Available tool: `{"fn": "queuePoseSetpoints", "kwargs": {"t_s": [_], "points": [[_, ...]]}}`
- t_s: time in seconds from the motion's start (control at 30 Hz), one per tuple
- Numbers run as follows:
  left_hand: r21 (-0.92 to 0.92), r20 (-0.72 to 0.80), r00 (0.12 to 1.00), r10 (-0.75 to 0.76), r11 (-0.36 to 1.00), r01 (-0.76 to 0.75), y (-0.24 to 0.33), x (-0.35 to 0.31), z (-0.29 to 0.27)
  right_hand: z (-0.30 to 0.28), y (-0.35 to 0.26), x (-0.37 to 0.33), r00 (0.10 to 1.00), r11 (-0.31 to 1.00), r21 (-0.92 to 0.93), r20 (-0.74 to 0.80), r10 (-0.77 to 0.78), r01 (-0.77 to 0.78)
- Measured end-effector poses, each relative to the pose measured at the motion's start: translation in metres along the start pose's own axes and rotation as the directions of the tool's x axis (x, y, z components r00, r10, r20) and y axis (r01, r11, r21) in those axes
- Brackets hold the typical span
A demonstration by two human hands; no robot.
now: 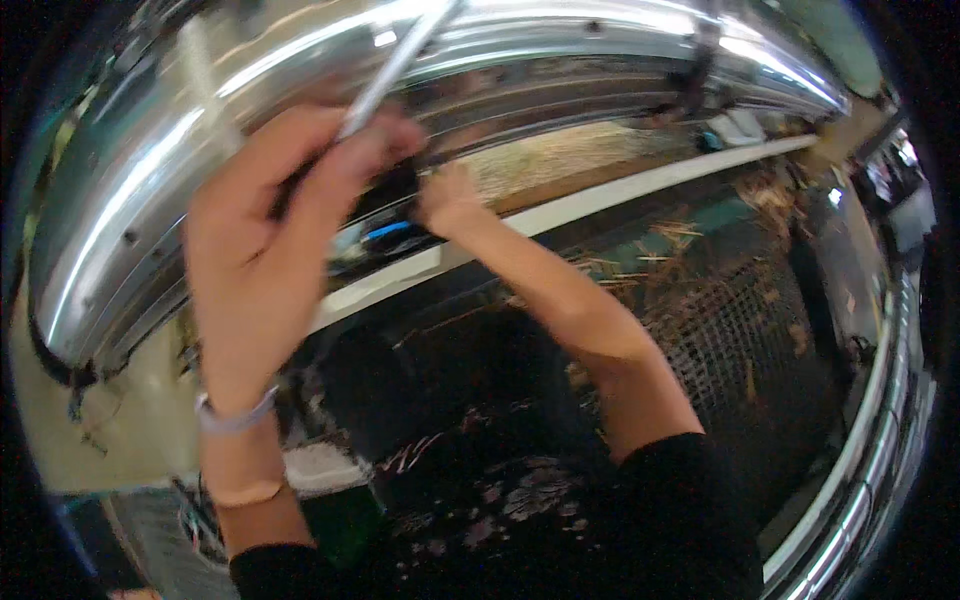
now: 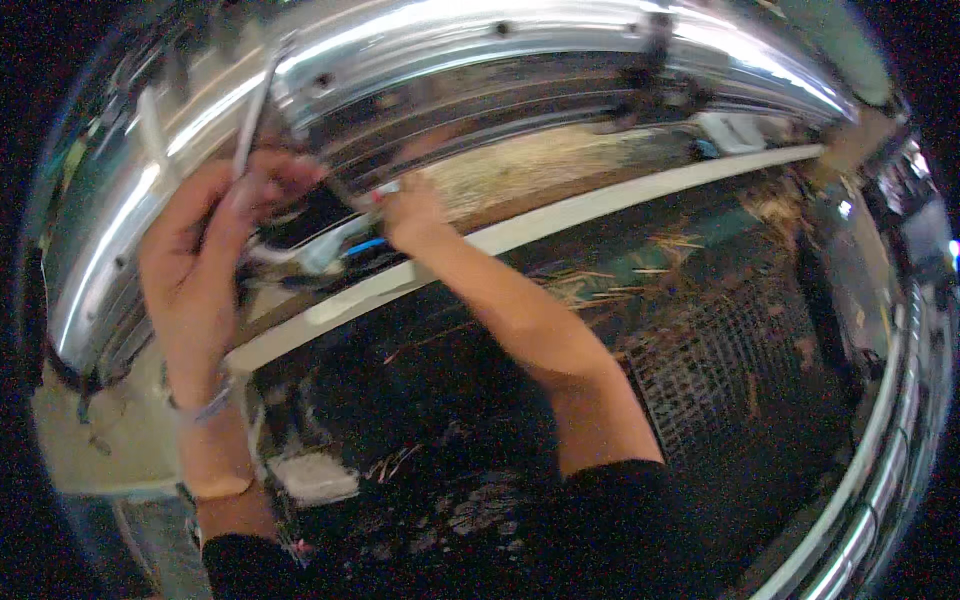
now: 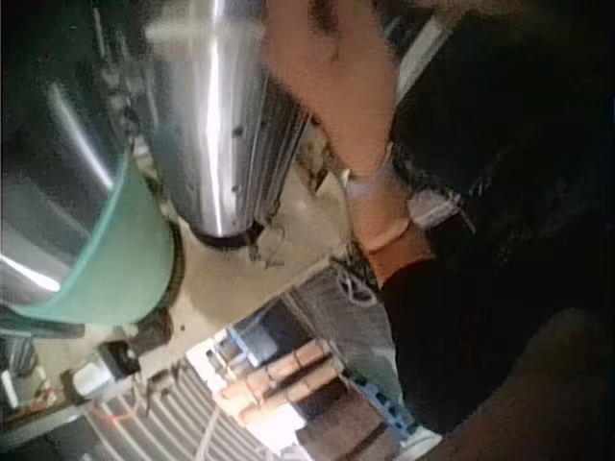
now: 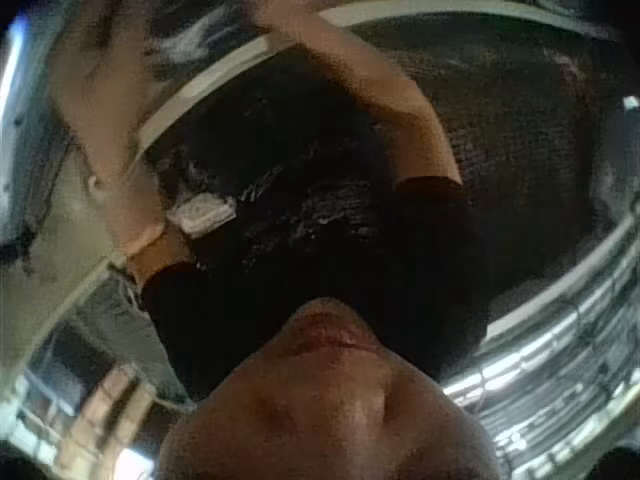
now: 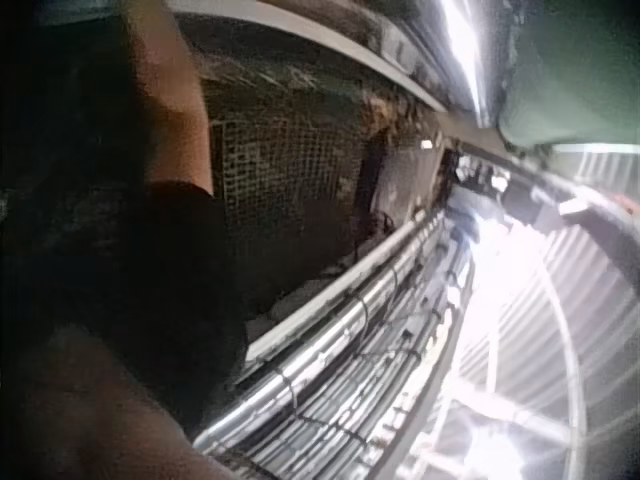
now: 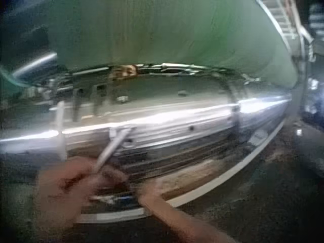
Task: The person uses an Allen key to loosen and tighten bolts on a large cylindrical metal component. They remove a metal bracket, reposition it, and then reattach it to the cylinder, securing it with bolts.
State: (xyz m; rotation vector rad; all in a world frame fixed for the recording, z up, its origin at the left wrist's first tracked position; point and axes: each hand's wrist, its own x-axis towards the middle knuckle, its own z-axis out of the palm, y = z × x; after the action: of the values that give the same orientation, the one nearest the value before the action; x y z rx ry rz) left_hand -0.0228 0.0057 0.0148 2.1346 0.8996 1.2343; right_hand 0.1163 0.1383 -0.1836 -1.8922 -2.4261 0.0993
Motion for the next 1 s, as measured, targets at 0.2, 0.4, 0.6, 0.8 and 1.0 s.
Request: {"fn": "queuePoseSetpoints", "kwargs": {"t_s": [0.2, 0.4, 0.6, 0.8, 1.0], "points": [[0.140, -0.054, 0.999, -0.002, 0.990, 0.010, 0.009, -0.003, 0.001, 0.004, 0.101, -0.032, 0.966, -0.146, 0.979, -0.104, 0.238, 0.141], [0.175, -0.087, 0.994, -0.069, 0.981, 0.084, 0.002, -0.006, 0.002, 0.018, 0.230, -0.170, 0.797, -0.467, 0.751, -0.128, 0.591, 0.467], [0.277, -0.152, 0.986, -0.070, 0.954, 0.110, -0.013, -0.030, -0.023, 0.121, 0.307, -0.234, 0.563, -0.620, 0.715, 0.381, 0.733, 0.323], [0.422, -0.105, 0.991, 0.083, 0.906, -0.031, 0.013, -0.002, 0.008, 0.038, 0.490, -0.174, 0.465, -0.363, 0.633, 0.006, 0.885, 0.683], [0.622, -0.140, 0.959, 0.246, 0.775, -0.108, -0.003, -0.008, 0.004, 0.024, 0.565, -0.119, 0.246, -0.044, 0.917, -0.060, 0.967, 0.395]]}}
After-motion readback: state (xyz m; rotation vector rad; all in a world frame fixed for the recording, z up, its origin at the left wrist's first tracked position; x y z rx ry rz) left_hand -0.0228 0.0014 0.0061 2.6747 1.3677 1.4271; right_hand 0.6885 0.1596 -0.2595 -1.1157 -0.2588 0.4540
